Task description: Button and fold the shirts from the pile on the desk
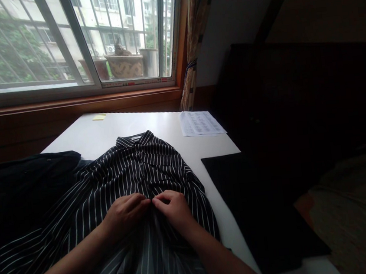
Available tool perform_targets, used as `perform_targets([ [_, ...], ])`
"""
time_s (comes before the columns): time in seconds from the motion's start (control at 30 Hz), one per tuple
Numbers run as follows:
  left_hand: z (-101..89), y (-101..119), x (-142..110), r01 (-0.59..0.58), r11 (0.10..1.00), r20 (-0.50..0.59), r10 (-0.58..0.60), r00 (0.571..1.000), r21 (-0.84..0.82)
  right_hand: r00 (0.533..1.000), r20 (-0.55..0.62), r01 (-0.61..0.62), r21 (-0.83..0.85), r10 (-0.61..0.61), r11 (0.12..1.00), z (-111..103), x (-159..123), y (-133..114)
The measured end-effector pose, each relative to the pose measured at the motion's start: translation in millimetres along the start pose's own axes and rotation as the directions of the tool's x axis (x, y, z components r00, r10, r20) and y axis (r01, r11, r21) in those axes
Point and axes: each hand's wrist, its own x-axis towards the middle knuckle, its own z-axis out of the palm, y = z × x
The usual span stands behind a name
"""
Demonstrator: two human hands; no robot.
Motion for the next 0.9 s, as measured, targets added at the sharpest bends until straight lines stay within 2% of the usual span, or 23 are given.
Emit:
perform_targets([
  [0.13, -3.5, 1.4, 1.2, -0.043, 0.999, -0.084, 0.045, 0.995, 0.026, 1.0, 0.006, -0.026, 0.022, 0.026, 0.999, -1.9, 0.2, -2.8],
  [0.23, -4.2, 3.2, 2.6, -0.03, 0.999, -0.122, 0.032, 0.992, 0.021, 1.0, 0.009, -0.026, 0.022, 0.026, 0.999, -2.4, 0.1, -4.5],
  [0.47, -1.4, 4.5, 3.1, 0.079, 0.994, -0.09, -0.086, 0.992, -0.077, 1.0, 0.014, 0.009, 0.013, -0.009, 1.0, -0.4, -1.0, -3.6],
  [0.9, -1.0, 4.8, 2.5, 0.105, 0.99, -0.074, -0.112, 0.991, -0.095, 0.998, -0.058, 0.038, 0.013, -0.037, 0.999, 0.0, -0.9, 1.5],
])
